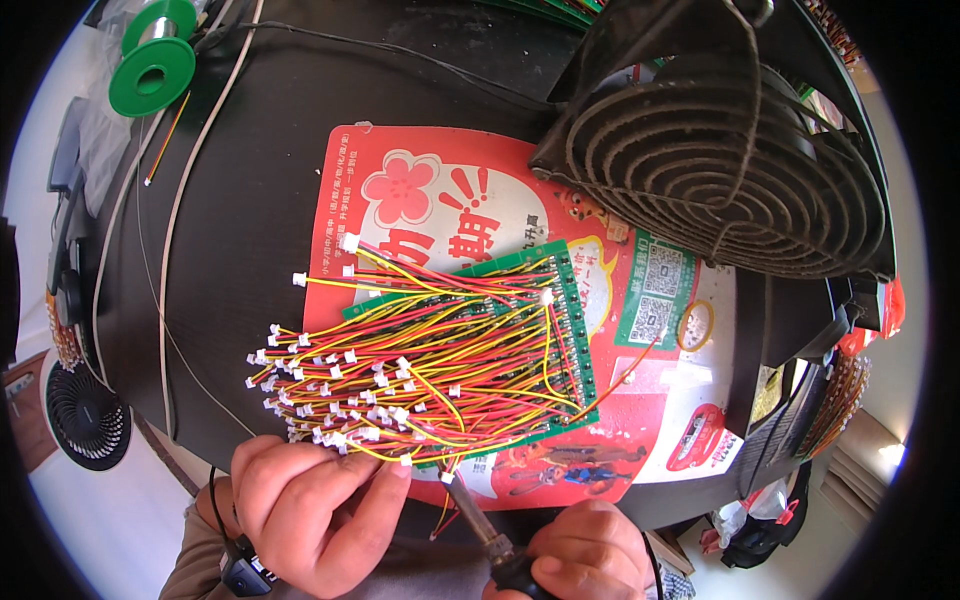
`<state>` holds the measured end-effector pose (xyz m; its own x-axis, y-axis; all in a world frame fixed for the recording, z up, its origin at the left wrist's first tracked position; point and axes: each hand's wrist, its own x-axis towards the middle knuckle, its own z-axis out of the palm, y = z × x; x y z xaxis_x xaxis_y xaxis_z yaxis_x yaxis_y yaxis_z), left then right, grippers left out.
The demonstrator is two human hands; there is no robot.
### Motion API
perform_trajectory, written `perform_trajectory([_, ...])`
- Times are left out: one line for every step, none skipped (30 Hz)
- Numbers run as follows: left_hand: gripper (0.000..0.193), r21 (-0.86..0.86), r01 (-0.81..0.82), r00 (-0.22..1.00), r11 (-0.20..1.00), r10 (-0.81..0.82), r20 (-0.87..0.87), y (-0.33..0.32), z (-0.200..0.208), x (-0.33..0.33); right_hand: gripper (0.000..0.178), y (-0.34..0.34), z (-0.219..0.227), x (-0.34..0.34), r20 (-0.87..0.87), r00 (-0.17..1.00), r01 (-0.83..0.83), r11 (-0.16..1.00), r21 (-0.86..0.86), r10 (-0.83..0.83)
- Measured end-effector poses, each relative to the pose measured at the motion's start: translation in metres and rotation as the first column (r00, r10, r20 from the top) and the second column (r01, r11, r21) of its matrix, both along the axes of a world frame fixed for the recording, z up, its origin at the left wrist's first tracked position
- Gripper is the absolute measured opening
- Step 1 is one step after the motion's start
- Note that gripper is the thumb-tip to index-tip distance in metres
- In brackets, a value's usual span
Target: Soldering multiple wire connectors onto a green circuit board at a workbench.
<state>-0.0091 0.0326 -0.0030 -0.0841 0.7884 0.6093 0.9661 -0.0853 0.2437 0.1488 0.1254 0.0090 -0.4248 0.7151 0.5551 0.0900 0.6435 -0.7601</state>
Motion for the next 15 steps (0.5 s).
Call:
perform_trajectory([0.018,-0.007,0.016,1.000,1.000,-0.016,-0.018,-0.0002,-0.0005,-0.0017,0.028,0.0005,-0.0003,-0.0001,0.001,1.000,0.000,1.000,-0.001,0.000])
perform_trajectory([0.018,-0.015,0.032,0.999,0.999,-0.032,-0.036,-0.0004,-0.0009,-0.0031,0.028,0.0011,-0.0005,-0.0001,0.008,1.000,-0.013,1.000,-0.004,0.013])
perform_trajectory([0.018,-0.015,0.032,0.999,0.999,-0.032,-0.037,-0.0005,0.0002,-0.0034,0.028,0.0013,0.0000,0.0003,0.012,1.000,-0.026,1.000,-0.006,0.026])
perform_trajectory([0.017,-0.024,0.036,0.998,0.999,-0.037,-0.043,-0.0006,0.0015,-0.0036,0.028,0.0012,0.0004,0.0006,0.011,1.000,-0.026,1.000,-0.006,0.026])
perform_trajectory([0.017,-0.033,0.039,0.998,0.999,-0.041,-0.049,-0.0006,0.0023,-0.0037,0.028,0.0010,0.0008,0.0010,0.012,1.000,-0.027,1.000,-0.008,0.027])
perform_trajectory([0.017,-0.033,0.039,0.998,0.999,-0.041,-0.050,-0.0004,0.0023,-0.0038,0.028,0.0008,0.0009,0.0012,0.012,1.000,-0.028,1.000,-0.010,0.028])
perform_trajectory([0.017,-0.031,0.042,0.998,0.999,-0.043,-0.053,-0.0001,0.0022,-0.0039,0.028,0.0003,0.0008,0.0013,0.012,1.000,-0.029,1.000,-0.010,0.029])
perform_trajectory([0.017,-0.030,0.044,0.997,0.999,-0.045,-0.057,0.0001,0.0021,-0.0040,0.028,-0.0006,0.0006,0.0013,0.000,1.000,-0.015,1.000,-0.014,0.015])
perform_trajectory([0.017,-0.031,0.044,0.997,0.999,-0.045,-0.056,0.0007,0.0011,-0.0037,0.029,-0.0012,0.0001,0.0013,-0.010,1.000,-0.002,1.000,-0.019,0.002])
perform_trajectory([0.017,-0.016,0.032,0.998,0.999,-0.033,-0.044,0.0016,-0.0002,-0.0031,0.029,-0.0012,0.0001,0.0016,-0.009,1.000,-0.003,1.000,-0.019,0.003])
perform_trajectory([0.017,-0.002,0.021,0.999,1.000,-0.021,-0.032,0.0021,-0.0010,-0.0029,0.029,-0.0010,0.0004,0.0021,0.001,1.000,-0.007,1.000,-0.019,0.007])
perform_trajectory([0.017,-0.002,0.020,0.999,1.000,-0.020,-0.032,0.0020,-0.0011,-0.0030,0.029,-0.0008,0.0005,0.0024,0.010,1.000,-0.011,1.000,-0.018,0.011])
perform_trajectory([0.017,-0.002,0.018,0.999,1.000,-0.018,-0.034,0.0019,-0.0012,-0.0031,0.029,-0.0007,0.0002,0.0023,0.011,1.000,-0.012,1.000,-0.019,0.012])
perform_trajectory([0.017,-0.001,0.016,0.999,1.000,-0.016,-0.035,0.0019,-0.0014,-0.0032,0.029,-0.0006,-0.0003,0.0022,0.009,1.000,-0.016,1.000,-0.020,0.016])
perform_trajectory([0.017,0.000,0.016,0.999,1.000,-0.016,-0.035,0.0021,-0.0007,-0.0029,0.029,-0.0006,-0.0001,0.0025,0.005,1.000,-0.020,1.000,-0.021,0.020])
